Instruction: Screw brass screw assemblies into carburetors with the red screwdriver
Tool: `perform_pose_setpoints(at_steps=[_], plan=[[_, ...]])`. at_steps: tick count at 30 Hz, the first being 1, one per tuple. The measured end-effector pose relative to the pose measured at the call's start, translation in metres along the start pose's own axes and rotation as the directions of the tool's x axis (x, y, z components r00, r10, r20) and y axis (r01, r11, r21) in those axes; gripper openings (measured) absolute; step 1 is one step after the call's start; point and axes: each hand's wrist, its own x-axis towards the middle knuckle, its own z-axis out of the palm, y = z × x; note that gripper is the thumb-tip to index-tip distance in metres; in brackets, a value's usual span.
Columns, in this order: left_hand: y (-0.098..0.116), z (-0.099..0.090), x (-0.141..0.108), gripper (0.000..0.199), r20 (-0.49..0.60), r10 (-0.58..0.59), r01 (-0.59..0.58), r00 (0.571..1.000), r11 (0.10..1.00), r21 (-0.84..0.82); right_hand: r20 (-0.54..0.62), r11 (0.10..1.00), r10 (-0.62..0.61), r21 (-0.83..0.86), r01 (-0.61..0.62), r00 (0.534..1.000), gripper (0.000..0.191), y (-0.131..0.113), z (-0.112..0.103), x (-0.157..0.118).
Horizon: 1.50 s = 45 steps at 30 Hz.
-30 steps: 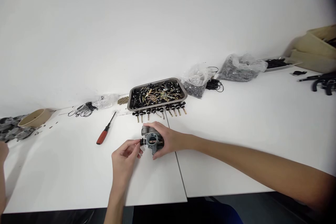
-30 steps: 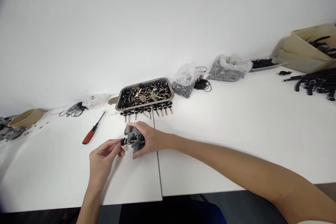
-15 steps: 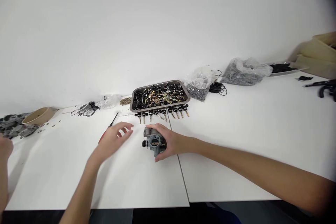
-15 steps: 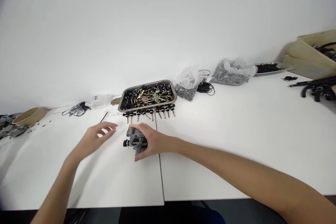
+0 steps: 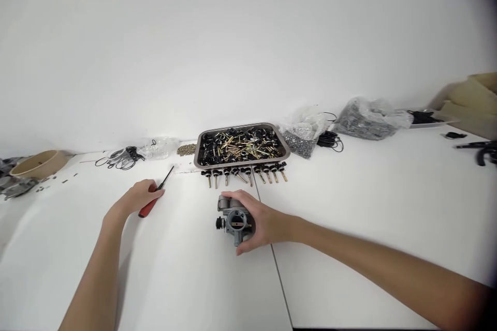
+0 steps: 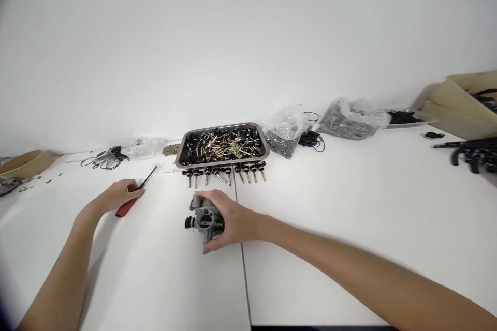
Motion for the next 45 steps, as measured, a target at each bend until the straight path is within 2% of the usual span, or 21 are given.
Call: perform_pose_setpoints(at_steps=[3, 5, 7, 9, 11, 14, 16, 18, 22, 25, 28, 30, 37, 45], plan=[[0.003, -0.004, -0.002, 0.037, -0.124, -0.02, 0.011, 0.992, 0.998, -0.068, 0.005, 0.999, 0.031, -0.011, -0.031, 1.0, 0.11, 0.002, 0.002, 0.002], [0.006, -0.007, -0.006, 0.033, -0.215, -0.028, -0.027, 0.976, 0.967, -0.252, -0.003, 0.999, 0.037, -0.022, -0.037, 0.999, 0.111, 0.004, 0.004, 0.002], [0.011, -0.009, -0.01, 0.031, -0.304, -0.043, -0.124, 0.952, 0.851, -0.51, -0.008, 0.999, 0.037, -0.03, -0.037, 0.999, 0.112, 0.006, 0.006, 0.002], [0.016, -0.01, -0.014, 0.033, -0.371, -0.072, -0.232, 0.926, 0.667, -0.708, -0.007, 0.998, 0.045, -0.033, -0.045, 0.999, 0.113, 0.007, 0.008, 0.002], [0.02, -0.011, -0.018, 0.035, -0.353, -0.064, -0.275, 0.934, 0.504, -0.819, 0.002, 0.997, 0.066, -0.035, -0.066, 0.998, 0.113, 0.007, 0.008, 0.002], [0.025, -0.011, -0.021, 0.041, -0.249, 0.053, -0.252, 0.967, 0.344, -0.904, 0.019, 0.995, 0.089, -0.036, -0.088, 0.996, 0.113, 0.005, 0.008, 0.002], [0.026, -0.01, -0.021, 0.05, -0.267, 0.065, -0.274, 0.962, 0.293, -0.916, 0.019, 0.995, 0.091, -0.036, -0.09, 0.996, 0.113, 0.004, 0.008, 0.002], [0.024, -0.009, -0.019, 0.054, -0.354, -0.016, -0.34, 0.935, 0.242, -0.909, 0.023, 0.995, 0.097, -0.031, -0.097, 0.995, 0.113, 0.003, 0.008, 0.002], [0.015, -0.01, -0.013, 0.039, -0.478, -0.234, -0.46, 0.846, 0.133, -0.878, 0.039, 0.993, 0.118, -0.019, -0.118, 0.992, 0.112, 0.002, 0.008, 0.002], [0.007, -0.011, -0.009, 0.034, -0.492, -0.325, -0.485, 0.808, 0.108, -0.868, 0.035, 0.993, 0.115, -0.025, -0.114, 0.993, 0.112, 0.002, 0.008, 0.002], [0.005, -0.011, -0.008, 0.033, -0.495, -0.341, -0.502, 0.799, 0.074, -0.862, 0.026, 0.993, 0.11, -0.038, -0.109, 0.994, 0.112, 0.003, 0.009, 0.002], [0.008, -0.009, -0.008, 0.033, -0.503, -0.332, -0.504, 0.798, 0.088, -0.859, 0.019, 0.994, 0.102, -0.046, -0.101, 0.995, 0.112, 0.003, 0.01, 0.002], [0.015, 0.0, -0.008, 0.032, -0.474, -0.232, -0.43, 0.849, 0.219, -0.876, 0.007, 0.995, 0.096, -0.03, -0.095, 0.995, 0.111, 0.002, 0.011, 0.002], [0.02, 0.008, -0.003, 0.035, -0.434, -0.191, -0.374, 0.881, 0.282, -0.884, 0.023, 0.995, 0.082, -0.057, -0.08, 0.996, 0.111, 0.001, 0.008, 0.003]])
